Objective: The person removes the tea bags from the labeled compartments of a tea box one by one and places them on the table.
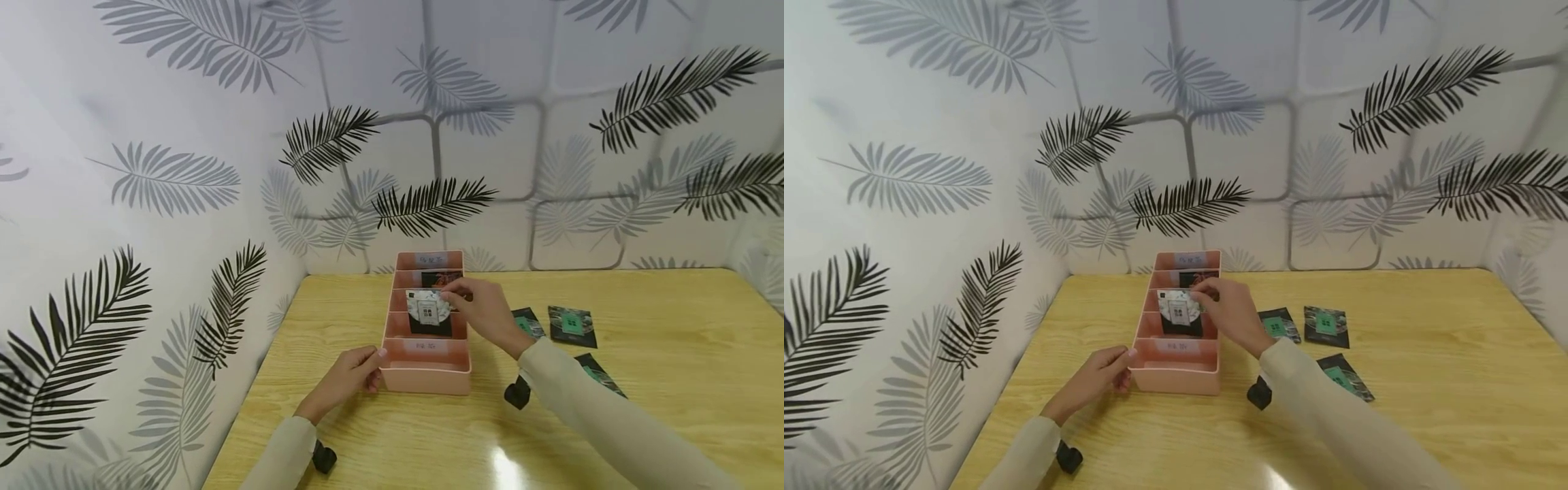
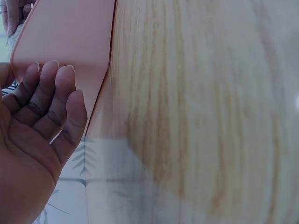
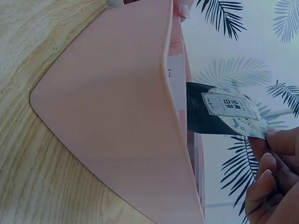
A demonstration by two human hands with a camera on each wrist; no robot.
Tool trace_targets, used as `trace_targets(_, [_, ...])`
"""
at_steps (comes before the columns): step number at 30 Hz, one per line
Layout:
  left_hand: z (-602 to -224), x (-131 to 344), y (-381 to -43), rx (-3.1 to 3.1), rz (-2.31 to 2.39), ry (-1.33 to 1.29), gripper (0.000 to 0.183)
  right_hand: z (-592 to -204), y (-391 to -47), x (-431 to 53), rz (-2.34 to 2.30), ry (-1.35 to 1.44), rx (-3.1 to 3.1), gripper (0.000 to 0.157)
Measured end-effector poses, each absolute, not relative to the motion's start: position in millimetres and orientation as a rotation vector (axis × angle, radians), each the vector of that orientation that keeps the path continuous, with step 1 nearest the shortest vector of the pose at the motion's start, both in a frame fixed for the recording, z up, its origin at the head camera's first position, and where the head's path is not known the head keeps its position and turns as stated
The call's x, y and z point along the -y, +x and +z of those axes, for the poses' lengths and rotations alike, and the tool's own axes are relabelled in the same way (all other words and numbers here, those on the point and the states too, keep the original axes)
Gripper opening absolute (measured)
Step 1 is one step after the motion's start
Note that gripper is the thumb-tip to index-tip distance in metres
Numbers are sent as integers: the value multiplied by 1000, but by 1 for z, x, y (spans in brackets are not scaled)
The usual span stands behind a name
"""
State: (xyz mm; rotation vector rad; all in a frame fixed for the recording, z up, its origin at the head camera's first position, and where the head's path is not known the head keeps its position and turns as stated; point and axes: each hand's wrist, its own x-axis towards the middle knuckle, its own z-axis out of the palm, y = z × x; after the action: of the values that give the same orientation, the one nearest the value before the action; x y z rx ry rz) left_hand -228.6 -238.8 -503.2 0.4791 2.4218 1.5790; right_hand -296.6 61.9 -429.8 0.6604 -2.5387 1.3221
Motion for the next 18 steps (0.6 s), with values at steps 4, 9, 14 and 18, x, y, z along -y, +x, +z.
trace_targets(4, [-501,237,-227,-2411,1591,481,47,-426,-297,-71,1342,625,2538,14])
trace_targets(9, [-501,234,-225,-2406,1605,450,46,-421,-293,-82,1360,584,2540,16])
trace_targets(14, [-505,234,-225,-2425,1593,458,46,-419,-292,-94,1321,570,2525,19])
trace_targets(18, [-508,234,-225,-2441,1584,477,47,-421,-291,-105,1301,552,2513,19])
